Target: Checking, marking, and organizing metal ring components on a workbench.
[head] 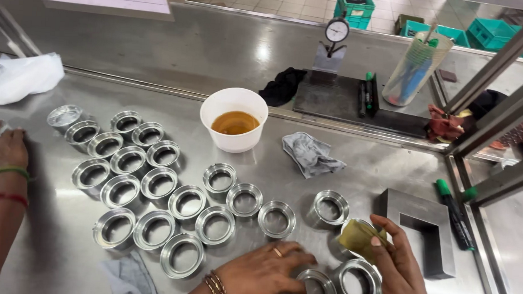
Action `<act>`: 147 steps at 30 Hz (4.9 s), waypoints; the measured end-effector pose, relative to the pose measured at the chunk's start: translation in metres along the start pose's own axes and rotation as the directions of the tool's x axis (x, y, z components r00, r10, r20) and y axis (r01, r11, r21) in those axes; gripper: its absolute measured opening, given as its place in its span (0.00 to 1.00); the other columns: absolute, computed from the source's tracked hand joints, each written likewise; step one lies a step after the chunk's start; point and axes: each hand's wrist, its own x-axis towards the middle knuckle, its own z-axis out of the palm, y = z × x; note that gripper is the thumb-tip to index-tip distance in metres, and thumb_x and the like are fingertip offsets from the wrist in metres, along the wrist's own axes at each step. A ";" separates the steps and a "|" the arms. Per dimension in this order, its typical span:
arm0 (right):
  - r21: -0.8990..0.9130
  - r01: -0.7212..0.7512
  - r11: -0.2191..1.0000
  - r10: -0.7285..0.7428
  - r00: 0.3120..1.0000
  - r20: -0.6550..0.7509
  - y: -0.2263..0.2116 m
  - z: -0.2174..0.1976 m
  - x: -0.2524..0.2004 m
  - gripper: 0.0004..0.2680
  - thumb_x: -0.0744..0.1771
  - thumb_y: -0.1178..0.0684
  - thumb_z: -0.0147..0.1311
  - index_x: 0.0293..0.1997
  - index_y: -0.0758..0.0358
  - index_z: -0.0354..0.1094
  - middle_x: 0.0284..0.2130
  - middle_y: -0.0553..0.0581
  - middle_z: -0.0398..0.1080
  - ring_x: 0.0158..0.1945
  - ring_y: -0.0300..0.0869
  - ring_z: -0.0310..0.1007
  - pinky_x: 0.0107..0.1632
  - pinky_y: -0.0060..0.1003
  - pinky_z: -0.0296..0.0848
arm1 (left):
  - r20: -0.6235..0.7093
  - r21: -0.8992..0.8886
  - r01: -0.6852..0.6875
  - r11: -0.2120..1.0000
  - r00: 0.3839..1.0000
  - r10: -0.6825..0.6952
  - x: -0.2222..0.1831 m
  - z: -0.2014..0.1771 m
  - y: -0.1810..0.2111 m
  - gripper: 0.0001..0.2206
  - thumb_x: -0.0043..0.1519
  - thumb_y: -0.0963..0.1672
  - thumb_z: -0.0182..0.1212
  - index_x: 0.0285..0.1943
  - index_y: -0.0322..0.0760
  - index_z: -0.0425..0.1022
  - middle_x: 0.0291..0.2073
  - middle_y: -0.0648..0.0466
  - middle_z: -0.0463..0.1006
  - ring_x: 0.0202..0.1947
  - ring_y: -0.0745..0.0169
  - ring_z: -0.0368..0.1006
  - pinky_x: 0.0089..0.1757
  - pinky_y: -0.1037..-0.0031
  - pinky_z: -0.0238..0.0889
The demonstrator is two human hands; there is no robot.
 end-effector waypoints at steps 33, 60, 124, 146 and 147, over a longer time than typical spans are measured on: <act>-0.010 -0.289 0.957 0.283 0.931 0.231 -0.027 0.051 -0.046 0.19 0.71 0.43 0.42 0.72 0.47 0.55 0.37 0.55 0.59 0.37 0.37 0.56 0.43 0.32 0.60 | -0.151 -0.631 0.351 0.692 0.820 -0.553 0.019 0.009 0.018 0.32 0.57 0.55 0.68 0.67 0.42 0.66 0.61 0.48 0.74 0.52 0.50 0.80 0.50 0.64 0.77; -0.138 -0.030 0.990 0.030 1.000 0.001 -0.062 0.027 -0.036 0.12 0.69 0.52 0.46 0.58 0.60 0.68 0.46 0.56 0.76 0.50 0.38 0.75 0.52 0.32 0.71 | 0.331 -0.351 0.044 0.935 0.940 0.080 -0.006 0.033 0.024 0.14 0.40 0.52 0.70 0.30 0.47 0.81 0.61 0.54 0.73 0.58 0.51 0.67 0.53 0.56 0.62; -0.098 -0.380 0.920 0.393 0.883 0.257 -0.061 0.055 -0.054 0.22 0.68 0.39 0.43 0.73 0.41 0.57 0.55 0.56 0.68 0.64 0.44 0.66 0.65 0.40 0.61 | 0.013 -0.654 0.583 0.482 0.646 -0.764 0.025 0.001 0.032 0.35 0.52 0.53 0.75 0.64 0.41 0.62 0.57 0.46 0.73 0.54 0.45 0.78 0.50 0.64 0.73; -0.156 -0.142 0.977 0.147 0.989 0.022 -0.065 0.024 -0.032 0.14 0.69 0.53 0.42 0.60 0.58 0.68 0.51 0.56 0.74 0.57 0.39 0.70 0.58 0.32 0.63 | 0.120 0.134 0.754 0.643 0.632 -0.766 0.009 0.010 0.004 0.38 0.52 0.61 0.61 0.73 0.55 0.61 0.76 0.51 0.53 0.76 0.39 0.36 0.65 0.36 0.19; -0.156 -0.139 0.978 0.146 0.989 0.034 -0.061 0.022 -0.031 0.14 0.69 0.53 0.42 0.60 0.58 0.68 0.51 0.56 0.74 0.57 0.39 0.70 0.58 0.32 0.63 | 0.117 0.138 0.760 0.635 0.624 -0.772 0.006 0.006 0.004 0.38 0.52 0.61 0.61 0.73 0.55 0.61 0.76 0.51 0.53 0.76 0.39 0.36 0.65 0.36 0.19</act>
